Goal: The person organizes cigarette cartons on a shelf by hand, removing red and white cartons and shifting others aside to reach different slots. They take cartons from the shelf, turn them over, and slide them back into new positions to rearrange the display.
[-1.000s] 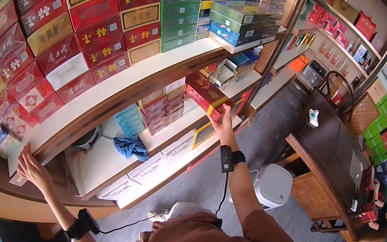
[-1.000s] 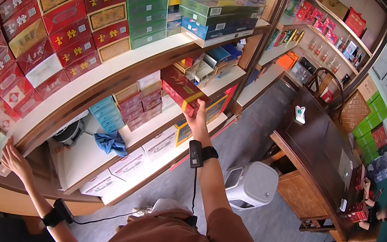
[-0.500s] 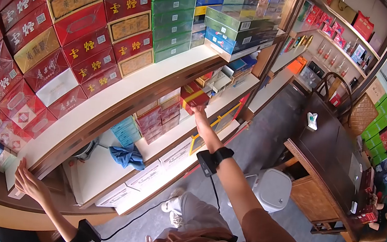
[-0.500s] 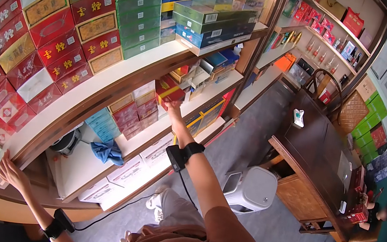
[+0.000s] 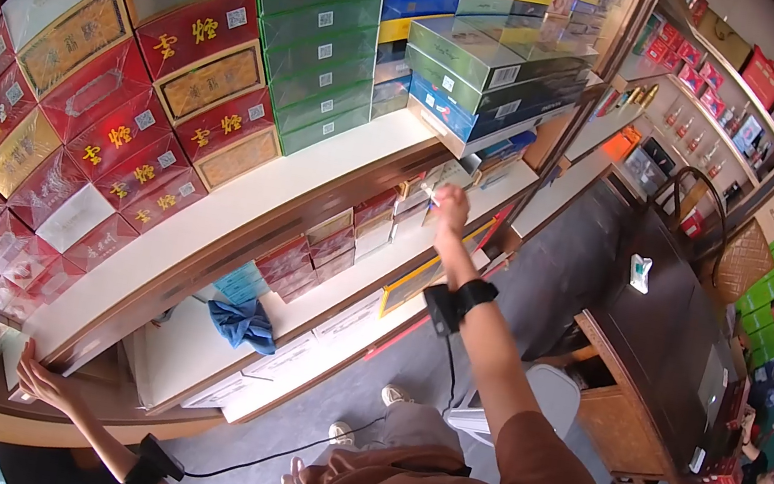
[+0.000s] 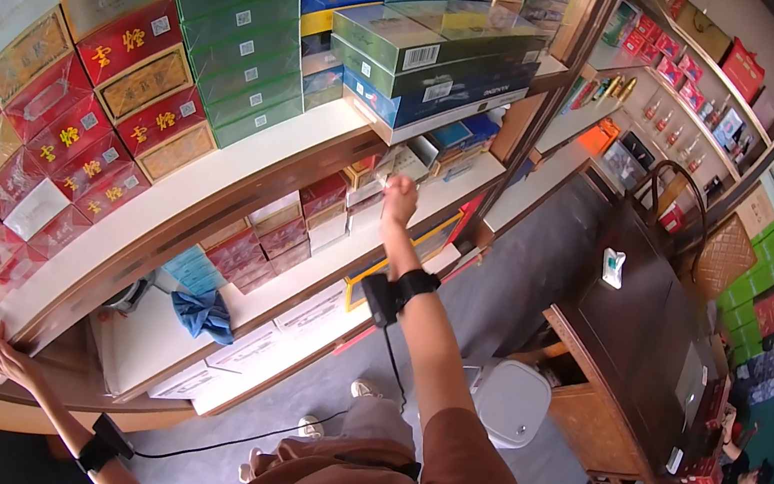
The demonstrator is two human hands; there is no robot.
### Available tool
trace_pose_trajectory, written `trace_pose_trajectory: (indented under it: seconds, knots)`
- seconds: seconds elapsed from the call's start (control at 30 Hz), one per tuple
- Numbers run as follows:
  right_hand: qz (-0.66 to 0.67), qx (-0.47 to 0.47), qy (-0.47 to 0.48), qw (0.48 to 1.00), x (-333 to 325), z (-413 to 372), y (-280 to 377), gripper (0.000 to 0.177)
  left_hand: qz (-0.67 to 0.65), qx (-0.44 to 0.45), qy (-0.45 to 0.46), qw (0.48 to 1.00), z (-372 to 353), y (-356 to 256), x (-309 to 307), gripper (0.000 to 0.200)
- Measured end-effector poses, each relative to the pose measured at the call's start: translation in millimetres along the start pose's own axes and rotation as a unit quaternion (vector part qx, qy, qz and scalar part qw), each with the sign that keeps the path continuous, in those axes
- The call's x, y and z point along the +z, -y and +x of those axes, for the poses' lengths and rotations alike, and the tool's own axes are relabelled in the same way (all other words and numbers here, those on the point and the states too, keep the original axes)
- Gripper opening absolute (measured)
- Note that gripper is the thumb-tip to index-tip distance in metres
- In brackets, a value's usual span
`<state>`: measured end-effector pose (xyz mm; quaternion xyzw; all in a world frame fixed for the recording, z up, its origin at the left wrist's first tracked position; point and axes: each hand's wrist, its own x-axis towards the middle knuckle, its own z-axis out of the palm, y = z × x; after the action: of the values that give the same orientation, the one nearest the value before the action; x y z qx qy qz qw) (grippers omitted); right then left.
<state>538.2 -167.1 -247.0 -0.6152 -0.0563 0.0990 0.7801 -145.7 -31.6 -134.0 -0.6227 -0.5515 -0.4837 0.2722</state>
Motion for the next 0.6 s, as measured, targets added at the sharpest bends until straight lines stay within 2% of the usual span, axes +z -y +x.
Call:
trace_pose_trajectory:
  seconds: [0.07,0.1,0.13,0.23,0.3,0.5,0.6]
  knots:
    - [0.014,-0.056,0.010,0.998,4,58,9,0.043,-0.010,-0.002,0.007,1.000,2,3,0,0.048]
    - [0.029,-0.041,0.099,0.994,4,53,47,0.054,-0.003,0.002,0.013,1.000,2,1,-2,0.048]
    - [0.001,-0.019,0.070,0.997,13,70,43,0.045,0.004,-0.002,0.013,1.000,2,3,-3,0.048]
    - [0.018,0.024,0.105,0.994,24,67,49,0.048,0.001,0.013,0.034,0.999,3,12,-4,0.048]
    - [-0.048,-0.053,0.116,0.991,35,53,43,0.053,0.005,0.018,0.035,0.999,3,20,-1,0.048]
    - [-0.115,-0.125,0.090,0.981,55,65,-25,0.045,-0.003,0.019,0.051,0.999,5,25,-4,0.049]
    - [-0.116,-0.093,0.115,0.982,51,56,-14,0.040,0.007,0.019,0.058,0.998,5,24,-5,0.049]
